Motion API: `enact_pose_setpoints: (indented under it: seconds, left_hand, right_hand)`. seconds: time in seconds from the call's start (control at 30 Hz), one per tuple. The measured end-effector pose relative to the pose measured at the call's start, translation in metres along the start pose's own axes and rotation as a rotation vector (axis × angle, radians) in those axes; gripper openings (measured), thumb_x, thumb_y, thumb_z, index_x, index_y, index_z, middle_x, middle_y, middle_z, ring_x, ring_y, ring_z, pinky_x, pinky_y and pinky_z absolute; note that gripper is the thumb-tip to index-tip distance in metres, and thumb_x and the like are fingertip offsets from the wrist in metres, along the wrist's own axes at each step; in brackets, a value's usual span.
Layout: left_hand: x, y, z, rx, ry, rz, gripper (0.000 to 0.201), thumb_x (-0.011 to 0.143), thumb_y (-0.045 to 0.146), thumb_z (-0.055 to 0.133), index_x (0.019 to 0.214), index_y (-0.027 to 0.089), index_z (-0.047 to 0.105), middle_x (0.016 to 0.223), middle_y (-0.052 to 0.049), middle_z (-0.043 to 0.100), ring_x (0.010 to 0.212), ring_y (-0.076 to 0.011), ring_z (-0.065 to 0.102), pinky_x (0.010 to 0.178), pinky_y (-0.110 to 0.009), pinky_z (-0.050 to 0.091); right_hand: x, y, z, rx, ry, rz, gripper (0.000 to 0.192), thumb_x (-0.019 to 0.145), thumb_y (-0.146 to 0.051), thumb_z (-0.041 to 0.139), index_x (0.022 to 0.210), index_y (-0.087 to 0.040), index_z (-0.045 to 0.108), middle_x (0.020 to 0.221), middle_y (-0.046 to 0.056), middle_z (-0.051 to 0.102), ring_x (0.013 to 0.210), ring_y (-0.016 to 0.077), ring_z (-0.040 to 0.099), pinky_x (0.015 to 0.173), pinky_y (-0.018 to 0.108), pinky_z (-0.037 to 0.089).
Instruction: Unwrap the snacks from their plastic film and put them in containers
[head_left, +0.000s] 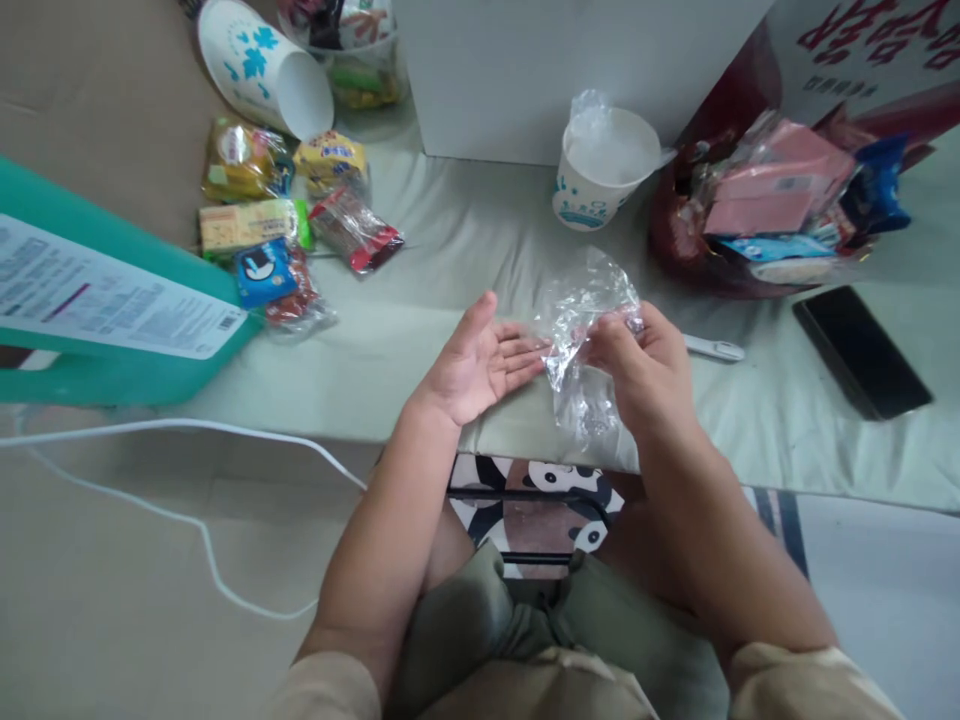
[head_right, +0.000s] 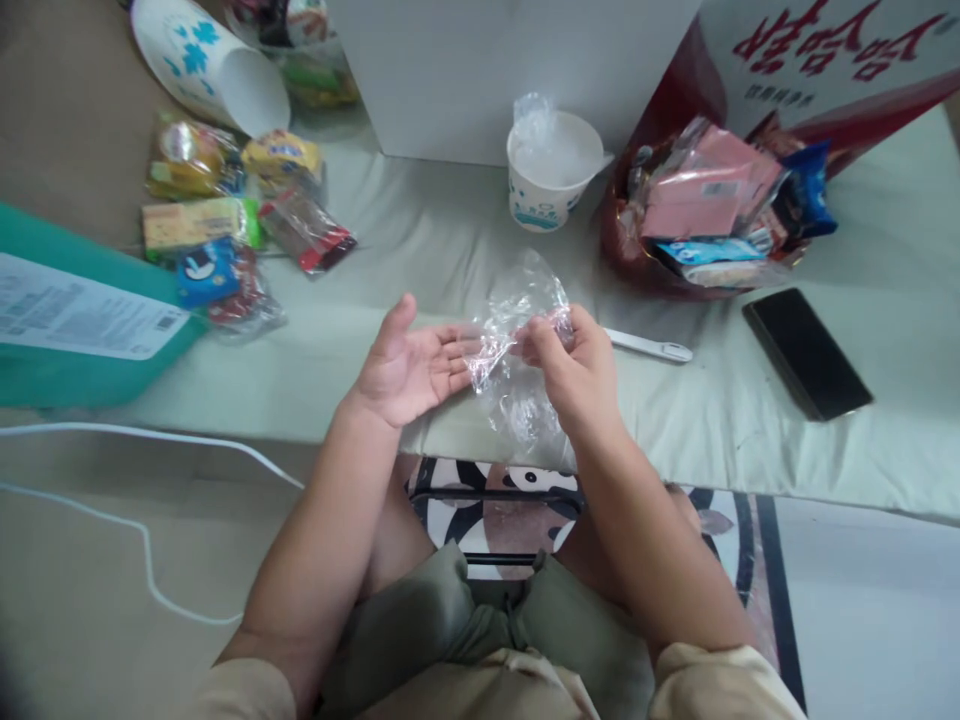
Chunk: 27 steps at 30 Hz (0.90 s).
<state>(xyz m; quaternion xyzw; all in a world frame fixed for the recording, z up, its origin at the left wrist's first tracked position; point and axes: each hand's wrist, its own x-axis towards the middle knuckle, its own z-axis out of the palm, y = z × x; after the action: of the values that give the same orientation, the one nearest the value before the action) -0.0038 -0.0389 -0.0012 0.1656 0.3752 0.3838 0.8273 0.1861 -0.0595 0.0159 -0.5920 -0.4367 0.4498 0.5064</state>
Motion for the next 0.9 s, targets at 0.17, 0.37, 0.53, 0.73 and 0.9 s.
enact_pose_setpoints:
  seconds: [0.17, 0.37, 0.53, 0.73, 0.9]
  left_hand:
    - [-0.003, -0.005, 0.009, 0.114, 0.035, 0.011, 0.076, 0.072, 0.059, 0.087, 0.135, 0.027, 0.058, 0.096, -0.012, 0.077, 0.087, -0.0326, 0.079, 0.087, -0.047, 0.063]
    - [-0.020, -0.005, 0.049, 0.342, 0.085, 0.388, 0.063, 0.069, 0.016, 0.089, 0.127, 0.028, 0.067, 0.085, -0.001, 0.077, 0.072, -0.0200, 0.077, 0.080, -0.033, 0.063]
    - [-0.021, -0.001, 0.047, 0.486, 0.235, 0.619, 0.016, 0.074, 0.017, 0.084, 0.088, 0.018, 0.076, 0.076, -0.003, 0.076, 0.075, -0.0183, 0.076, 0.080, -0.030, 0.062]
    - [-0.023, 0.002, 0.033, 0.816, 0.309, 0.660, 0.032, 0.068, 0.014, 0.086, 0.098, 0.021, 0.080, 0.082, -0.002, 0.072, 0.088, -0.0205, 0.072, 0.094, -0.034, 0.058]
    - [-0.013, 0.023, 0.053, 0.927, 0.407, 0.842, 0.021, 0.063, 0.010, 0.086, 0.068, 0.020, 0.069, 0.103, -0.006, 0.067, 0.122, -0.0287, 0.064, 0.116, -0.040, 0.047]
  right_hand:
    - [-0.008, 0.007, -0.007, -0.018, 0.045, 0.020, 0.038, 0.086, -0.058, 0.069, 0.085, -0.024, 0.052, 0.071, 0.000, 0.070, 0.064, 0.0144, 0.068, 0.065, 0.030, 0.060]
    - [-0.012, -0.005, -0.029, -0.043, 0.009, -0.008, 0.055, 0.082, -0.057, 0.073, 0.121, -0.026, 0.049, 0.075, -0.001, 0.072, 0.067, 0.0192, 0.073, 0.072, 0.036, 0.063]
    - [-0.003, -0.014, -0.037, -0.159, -0.073, -0.148, 0.065, 0.090, -0.060, 0.064, 0.146, -0.033, 0.043, 0.096, 0.003, 0.077, 0.076, 0.0215, 0.076, 0.079, 0.041, 0.062]
    - [0.009, -0.005, -0.043, -0.377, -0.485, -0.361, 0.048, 0.088, -0.035, 0.063, 0.135, -0.025, 0.062, 0.100, 0.006, 0.074, 0.095, 0.0230, 0.071, 0.093, 0.043, 0.057]
    - [0.030, -0.006, -0.046, -0.712, -0.217, -0.524, 0.014, 0.086, -0.031, 0.063, 0.090, -0.021, 0.073, 0.120, 0.015, 0.065, 0.118, 0.0329, 0.061, 0.105, 0.052, 0.047]
